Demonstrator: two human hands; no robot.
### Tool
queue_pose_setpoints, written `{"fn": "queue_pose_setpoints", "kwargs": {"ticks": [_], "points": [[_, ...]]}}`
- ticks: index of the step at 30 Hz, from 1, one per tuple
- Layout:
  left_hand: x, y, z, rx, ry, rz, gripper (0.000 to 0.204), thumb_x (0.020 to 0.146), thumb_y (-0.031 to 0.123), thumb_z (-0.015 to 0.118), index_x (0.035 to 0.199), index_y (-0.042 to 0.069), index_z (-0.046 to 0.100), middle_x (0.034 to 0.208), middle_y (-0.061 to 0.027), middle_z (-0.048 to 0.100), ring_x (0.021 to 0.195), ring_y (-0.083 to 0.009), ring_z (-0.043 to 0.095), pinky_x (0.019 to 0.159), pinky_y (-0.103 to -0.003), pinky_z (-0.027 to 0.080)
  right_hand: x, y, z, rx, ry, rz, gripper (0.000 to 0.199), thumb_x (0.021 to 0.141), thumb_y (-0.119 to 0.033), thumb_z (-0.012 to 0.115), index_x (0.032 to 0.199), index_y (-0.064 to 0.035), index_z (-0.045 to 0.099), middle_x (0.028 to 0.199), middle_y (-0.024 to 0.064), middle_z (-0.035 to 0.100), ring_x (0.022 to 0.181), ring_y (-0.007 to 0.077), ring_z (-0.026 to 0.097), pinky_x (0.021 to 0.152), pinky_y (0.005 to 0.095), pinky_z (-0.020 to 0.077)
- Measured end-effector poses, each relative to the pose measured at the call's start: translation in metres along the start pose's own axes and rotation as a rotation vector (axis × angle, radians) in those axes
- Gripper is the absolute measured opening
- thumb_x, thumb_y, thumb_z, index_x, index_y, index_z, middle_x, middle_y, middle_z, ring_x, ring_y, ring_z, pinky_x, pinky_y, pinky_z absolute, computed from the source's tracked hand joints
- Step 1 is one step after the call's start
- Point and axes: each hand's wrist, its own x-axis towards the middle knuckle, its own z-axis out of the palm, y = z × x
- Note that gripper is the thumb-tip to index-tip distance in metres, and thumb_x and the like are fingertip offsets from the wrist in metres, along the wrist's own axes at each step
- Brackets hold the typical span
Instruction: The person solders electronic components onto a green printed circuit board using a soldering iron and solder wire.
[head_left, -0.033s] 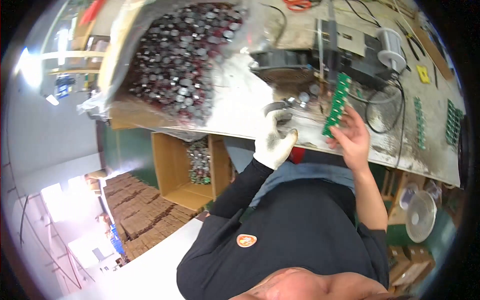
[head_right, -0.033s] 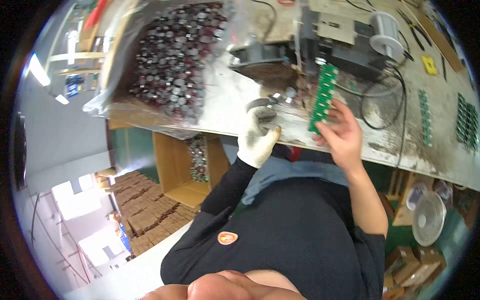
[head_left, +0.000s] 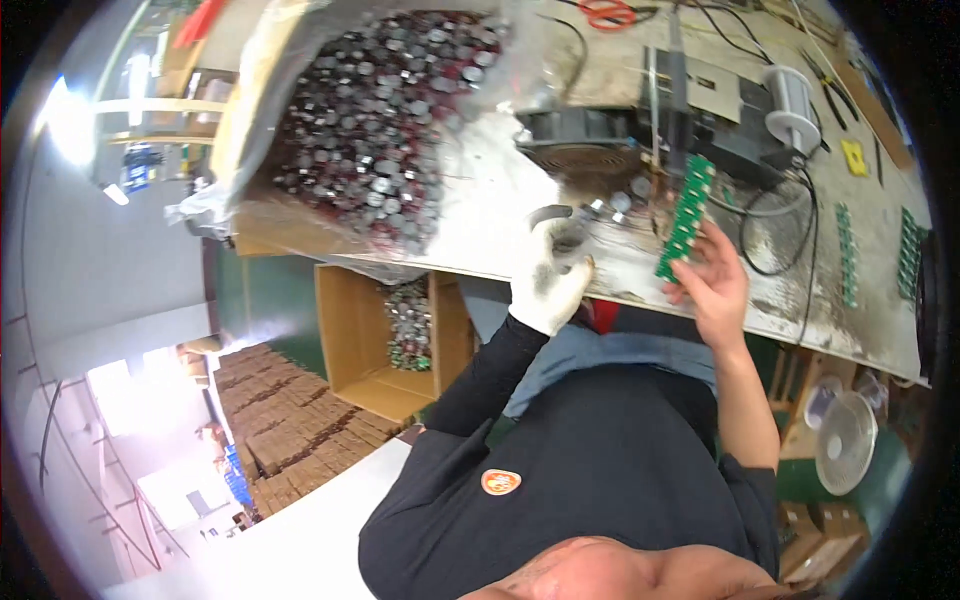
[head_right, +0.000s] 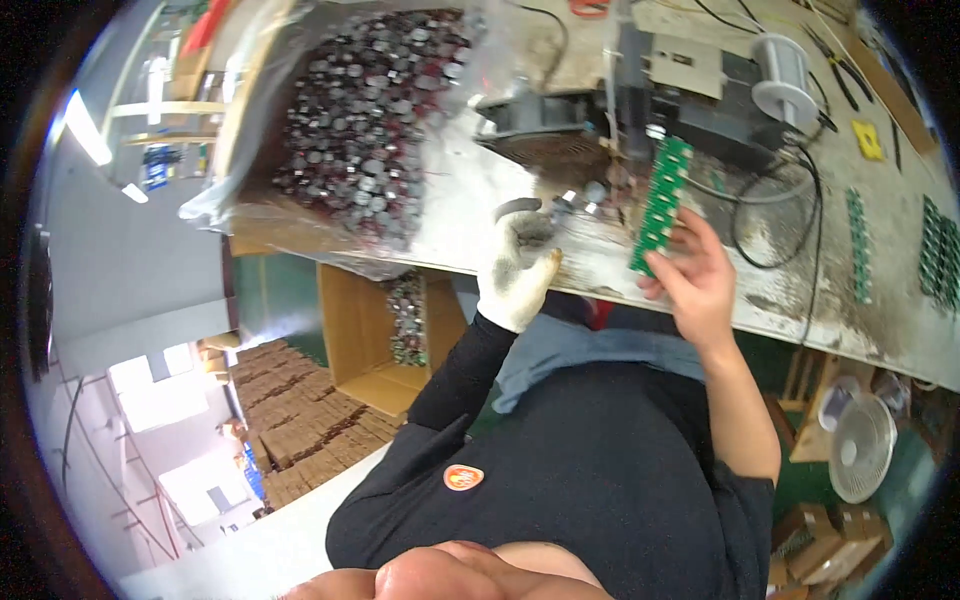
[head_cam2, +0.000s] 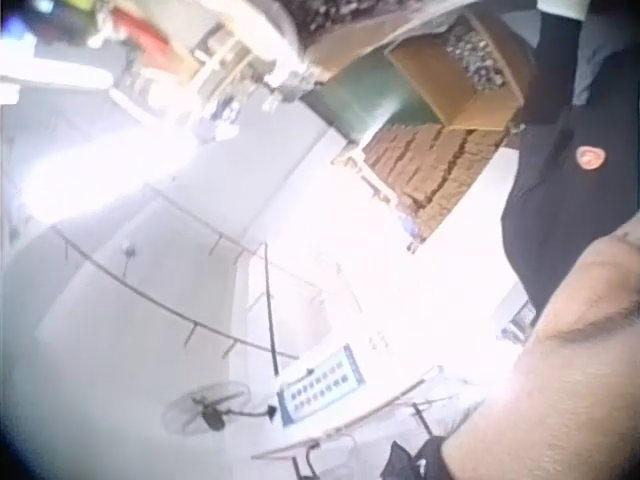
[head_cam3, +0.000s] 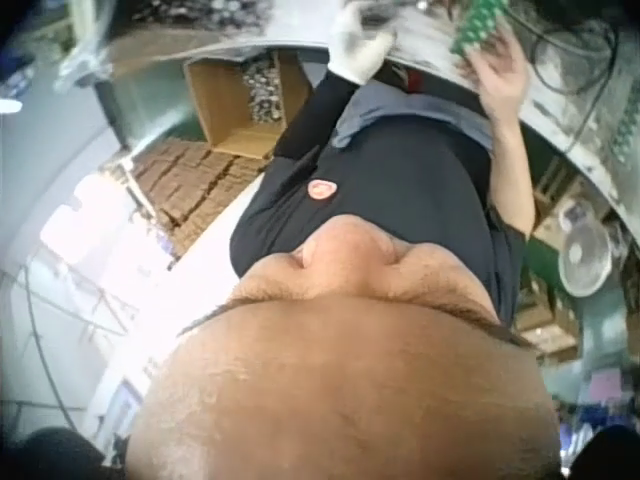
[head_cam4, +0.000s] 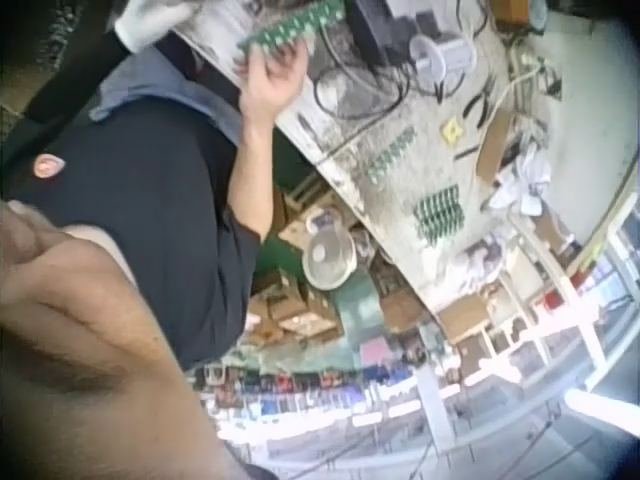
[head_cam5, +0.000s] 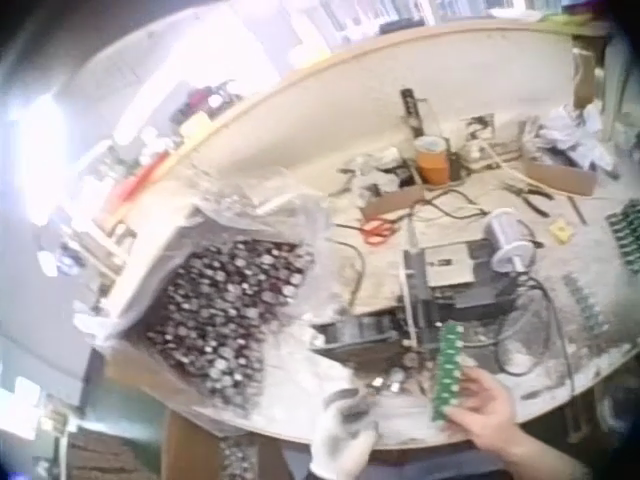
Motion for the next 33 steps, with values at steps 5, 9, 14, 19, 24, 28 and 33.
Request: {"fn": "queue_pose_setpoints", "kwargs": {"ticks": [5, 9, 14, 19, 24, 28, 33], "points": [[0.068, -0.039, -0.071, 0.447, 0.268, 0.140, 0.017, 0.074, 0.007, 0.062, 0.090, 0.002, 0.063, 0.084, -0.0125, 0.064, 0.076, -0.0257, 0.062, 0.071, -0.034, 0.049, 0.002, -0.003, 0.002, 0.053, -0.031, -0.034, 0.052, 0.083, 0.006, 0.059, 0.130, 0.0044, 0.038, 0.110, 0.0171, 0.055, 0.065, 0.0163, 0.063, 0.049, 0.0229, 0.0494], [0.121, -0.041, -0.118, 0.908, 0.158, 0.060, 0.025, 0.073, 0.008, 0.060, 0.097, 0.010, 0.066, 0.094, -0.0161, 0.061, 0.084, -0.0332, 0.061, 0.075, -0.040, 0.050, 0.002, -0.003, 0.006, 0.046, -0.048, -0.046, 0.052, 0.083, 0.007, 0.059, 0.131, 0.0033, 0.038, 0.111, 0.0175, 0.055, 0.065, 0.0157, 0.063, 0.050, 0.0226, 0.0494], [0.153, -0.070, -0.133, 1.085, -0.022, 0.045, 0.020, 0.074, 0.012, 0.062, 0.092, 0.014, 0.069, 0.092, -0.0167, 0.058, 0.084, -0.0349, 0.061, 0.073, -0.042, 0.050, 0.003, -0.001, 0.012, 0.033, -0.038, -0.051, 0.051, 0.083, 0.007, 0.059, 0.130, 0.0035, 0.039, 0.111, 0.0173, 0.055, 0.064, 0.0155, 0.063, 0.049, 0.0223, 0.0492], [0.160, -0.063, -0.137, 1.191, -0.152, 0.057, 0.012, 0.076, 0.017, 0.063, 0.085, 0.015, 0.070, 0.088, -0.0146, 0.058, 0.082, -0.0327, 0.061, 0.071, -0.042, 0.051, 0.001, -0.003, 0.009, 0.050, -0.054, -0.054, 0.050, 0.083, 0.007, 0.059, 0.129, 0.0030, 0.039, 0.110, 0.0159, 0.055, 0.065, 0.0154, 0.063, 0.050, 0.0223, 0.0491], [0.147, -0.055, -0.153, 0.694, 0.015, 0.126, 0.017, 0.077, 0.018, 0.070, 0.088, 0.006, 0.070, 0.087, -0.0134, 0.062, 0.081, -0.0286, 0.062, 0.072, -0.035, 0.049, 0.001, -0.004, 0.009, 0.050, -0.042, -0.049, 0.050, 0.084, 0.007, 0.059, 0.129, 0.0033, 0.039, 0.110, 0.0159, 0.054, 0.065, 0.0152, 0.063, 0.050, 0.0223, 0.0489], [0.122, -0.043, -0.152, 0.477, 0.063, 0.080, 0.016, 0.079, 0.012, 0.071, 0.089, -0.001, 0.068, 0.088, -0.0124, 0.064, 0.075, -0.0213, 0.062, 0.069, -0.030, 0.048, 0.002, -0.003, 0.010, 0.029, -0.047, -0.053, 0.050, 0.084, 0.007, 0.059, 0.130, 0.0037, 0.038, 0.110, 0.0161, 0.054, 0.065, 0.0153, 0.063, 0.050, 0.0223, 0.0490], [0.079, -0.023, -0.130, -0.057, 0.017, -0.313, 0.022, 0.088, 0.016, 0.066, 0.095, -0.003, 0.057, 0.083, -0.0087, 0.066, 0.061, -0.0101, 0.057, 0.055, -0.021, 0.045, 0.001, -0.003, 0.009, 0.007, -0.031, -0.047, 0.051, 0.084, 0.007, 0.058, 0.130, 0.0036, 0.038, 0.110, 0.0166, 0.054, 0.065, 0.0153, 0.063, 0.050, 0.0224, 0.0496]]}}
